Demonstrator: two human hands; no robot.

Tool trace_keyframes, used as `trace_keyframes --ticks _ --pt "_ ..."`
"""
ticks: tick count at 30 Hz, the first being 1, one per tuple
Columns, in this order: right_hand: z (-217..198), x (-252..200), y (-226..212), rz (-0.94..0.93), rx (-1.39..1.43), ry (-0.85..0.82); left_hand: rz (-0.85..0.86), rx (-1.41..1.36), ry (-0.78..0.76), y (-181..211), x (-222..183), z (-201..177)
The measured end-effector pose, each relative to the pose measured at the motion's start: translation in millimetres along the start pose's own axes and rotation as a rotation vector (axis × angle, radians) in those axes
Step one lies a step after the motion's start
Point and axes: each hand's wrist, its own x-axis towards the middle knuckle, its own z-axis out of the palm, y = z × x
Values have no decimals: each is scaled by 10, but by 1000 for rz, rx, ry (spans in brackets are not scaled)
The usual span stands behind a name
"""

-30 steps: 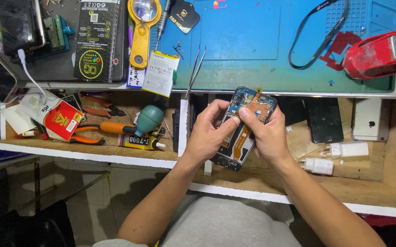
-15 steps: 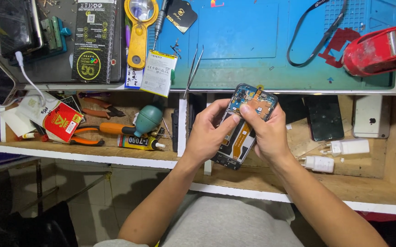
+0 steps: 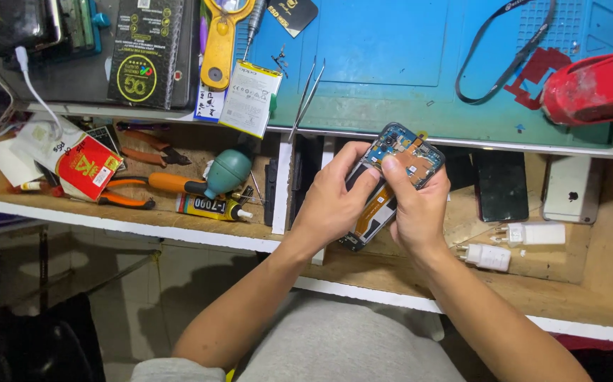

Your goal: Repairing a smartphone by inspecting the internal chassis and installing a replacement battery.

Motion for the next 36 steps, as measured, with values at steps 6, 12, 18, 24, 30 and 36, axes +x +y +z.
trace_keyframes --ticks 6,12,18,24,30,36 --pt "-75 28 101 -33 28 -18 -36 33 12 -36 28 -5" --pt "76 -14 -42 -60 35 -10 -32 11 -2 -41 14 -42" --pt "99 -38 -45 -53 37 -8 -11 6 -5 -64 13 -49" --pt "10 -1 -13 -21 28 -29 1 -16 -19 -28 13 -66" --pt "33 15 -57 18 28 -16 38 -101 -54 -155 107 -59" --pt "105 19 -173 82 69 -17 32 -289 -209 -118 105 -145"
